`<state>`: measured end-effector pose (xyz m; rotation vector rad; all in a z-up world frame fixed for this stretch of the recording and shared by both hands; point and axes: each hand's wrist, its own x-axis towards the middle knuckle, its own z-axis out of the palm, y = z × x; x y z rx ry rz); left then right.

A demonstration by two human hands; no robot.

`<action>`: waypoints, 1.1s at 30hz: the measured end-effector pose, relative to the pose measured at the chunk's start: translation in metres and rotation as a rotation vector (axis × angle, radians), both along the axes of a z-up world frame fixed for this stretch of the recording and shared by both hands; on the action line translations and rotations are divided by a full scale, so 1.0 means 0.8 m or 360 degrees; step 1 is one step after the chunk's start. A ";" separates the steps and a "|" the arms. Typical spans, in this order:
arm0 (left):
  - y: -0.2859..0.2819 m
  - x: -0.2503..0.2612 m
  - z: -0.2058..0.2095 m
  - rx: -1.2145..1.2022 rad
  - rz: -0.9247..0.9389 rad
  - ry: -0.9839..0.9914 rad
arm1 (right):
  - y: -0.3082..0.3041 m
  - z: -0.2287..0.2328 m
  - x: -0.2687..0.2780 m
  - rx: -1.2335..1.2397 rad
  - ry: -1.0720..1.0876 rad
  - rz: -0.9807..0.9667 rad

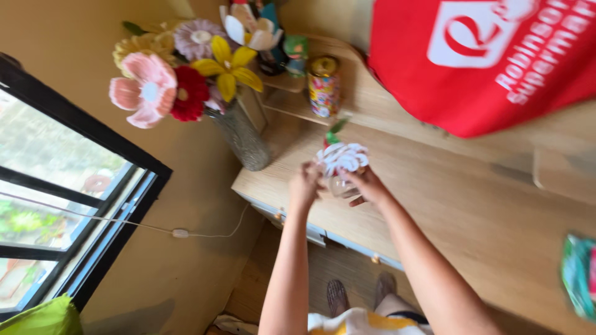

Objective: The person wipes a wooden shelf with a tissue, then arranges various items on the shelf, including a bouquet of artificial flowers, a tin can, a pen holder, a small figurine, and a cup. The person also moves a red shopping bag and a package of wipes.

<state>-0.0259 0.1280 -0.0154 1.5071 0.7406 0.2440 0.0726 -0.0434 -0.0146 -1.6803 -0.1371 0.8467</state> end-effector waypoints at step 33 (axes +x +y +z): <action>0.207 0.247 -0.090 0.1197 0.0670 -0.0067 | 0.217 -0.043 0.177 -0.0358 -0.0920 0.0739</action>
